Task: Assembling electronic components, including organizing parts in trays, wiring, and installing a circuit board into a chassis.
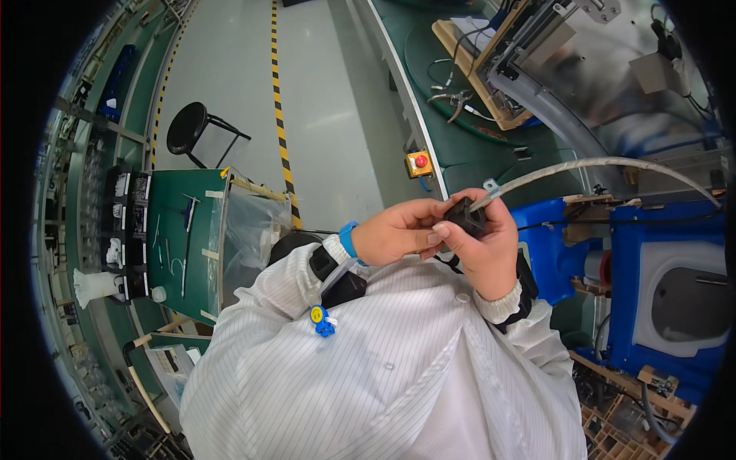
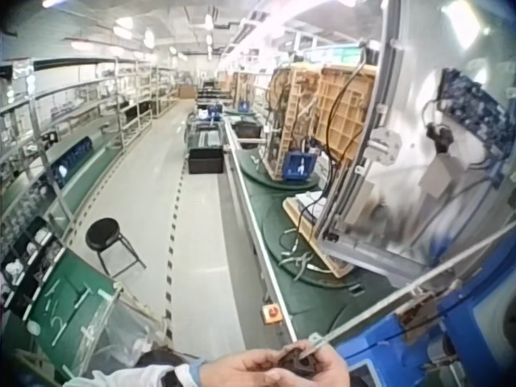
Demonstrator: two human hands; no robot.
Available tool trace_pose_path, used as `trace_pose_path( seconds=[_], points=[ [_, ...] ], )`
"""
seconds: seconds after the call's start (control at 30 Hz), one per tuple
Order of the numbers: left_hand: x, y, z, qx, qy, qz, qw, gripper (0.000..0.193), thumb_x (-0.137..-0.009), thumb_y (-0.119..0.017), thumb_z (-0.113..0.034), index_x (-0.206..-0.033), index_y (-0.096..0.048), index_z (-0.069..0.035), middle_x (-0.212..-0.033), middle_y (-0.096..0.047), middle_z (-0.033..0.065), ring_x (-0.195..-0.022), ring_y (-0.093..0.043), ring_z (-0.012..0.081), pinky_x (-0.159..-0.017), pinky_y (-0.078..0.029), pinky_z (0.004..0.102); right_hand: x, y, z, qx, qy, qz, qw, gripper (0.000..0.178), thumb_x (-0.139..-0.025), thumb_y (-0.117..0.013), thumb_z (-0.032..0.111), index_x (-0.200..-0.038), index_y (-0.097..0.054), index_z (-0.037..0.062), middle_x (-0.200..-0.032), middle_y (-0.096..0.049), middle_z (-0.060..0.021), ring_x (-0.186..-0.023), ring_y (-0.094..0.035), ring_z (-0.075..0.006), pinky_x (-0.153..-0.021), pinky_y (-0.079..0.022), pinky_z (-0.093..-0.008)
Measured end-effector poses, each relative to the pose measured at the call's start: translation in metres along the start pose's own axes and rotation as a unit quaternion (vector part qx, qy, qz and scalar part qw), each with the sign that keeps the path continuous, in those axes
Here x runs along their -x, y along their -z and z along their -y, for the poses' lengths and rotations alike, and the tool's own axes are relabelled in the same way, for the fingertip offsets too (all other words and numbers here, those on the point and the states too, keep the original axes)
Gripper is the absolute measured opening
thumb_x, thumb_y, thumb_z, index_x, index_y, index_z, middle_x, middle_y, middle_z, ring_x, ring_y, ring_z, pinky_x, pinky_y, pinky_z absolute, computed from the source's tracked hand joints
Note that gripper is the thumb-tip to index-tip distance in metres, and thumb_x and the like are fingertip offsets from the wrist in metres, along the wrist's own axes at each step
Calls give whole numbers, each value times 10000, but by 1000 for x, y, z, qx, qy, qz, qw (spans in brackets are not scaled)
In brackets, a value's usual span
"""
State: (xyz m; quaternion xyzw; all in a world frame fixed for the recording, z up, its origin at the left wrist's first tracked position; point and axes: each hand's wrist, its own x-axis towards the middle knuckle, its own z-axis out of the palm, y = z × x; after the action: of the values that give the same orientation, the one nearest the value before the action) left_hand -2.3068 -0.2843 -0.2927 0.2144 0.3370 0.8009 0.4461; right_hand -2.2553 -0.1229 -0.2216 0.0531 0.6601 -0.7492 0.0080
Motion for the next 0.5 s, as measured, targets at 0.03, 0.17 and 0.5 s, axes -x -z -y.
trace_pose_path(
  seconds=[0.03,0.17,0.5],
  points=[
    [0,0,2,0,-1,-1,1000,339,-1009,-553,-163,-1329,-487,-71,-1050,-553,29,-819,-505,91,-727,-434,259,-1,0,1,16,2,-6,1000,343,-820,-725,-19,-1105,-534,-24,-920,-652,-92,-727,-663,-128,-627,-577,-258],
    [1,1,7,15,-44,-14,999,256,-993,-539,-71,-1244,-504,-36,-1003,-594,36,-801,-548,82,-719,-467,233,-1,-2,12,6,-11,3,1000,287,-838,-713,-16,-1065,-537,-19,-875,-656,-83,-677,-651,-120,-601,-561,-256],
    [-4,-6,-45,-121,-22,-4,992,233,-990,-581,-131,-1172,-495,-14,-1026,-601,53,-902,-594,125,-816,-510,293,-14,-10,46,-32,-2,92,995,293,-846,-715,-13,-1081,-542,-2,-912,-628,-57,-766,-627,-111,-655,-535,-248]
  ],
)
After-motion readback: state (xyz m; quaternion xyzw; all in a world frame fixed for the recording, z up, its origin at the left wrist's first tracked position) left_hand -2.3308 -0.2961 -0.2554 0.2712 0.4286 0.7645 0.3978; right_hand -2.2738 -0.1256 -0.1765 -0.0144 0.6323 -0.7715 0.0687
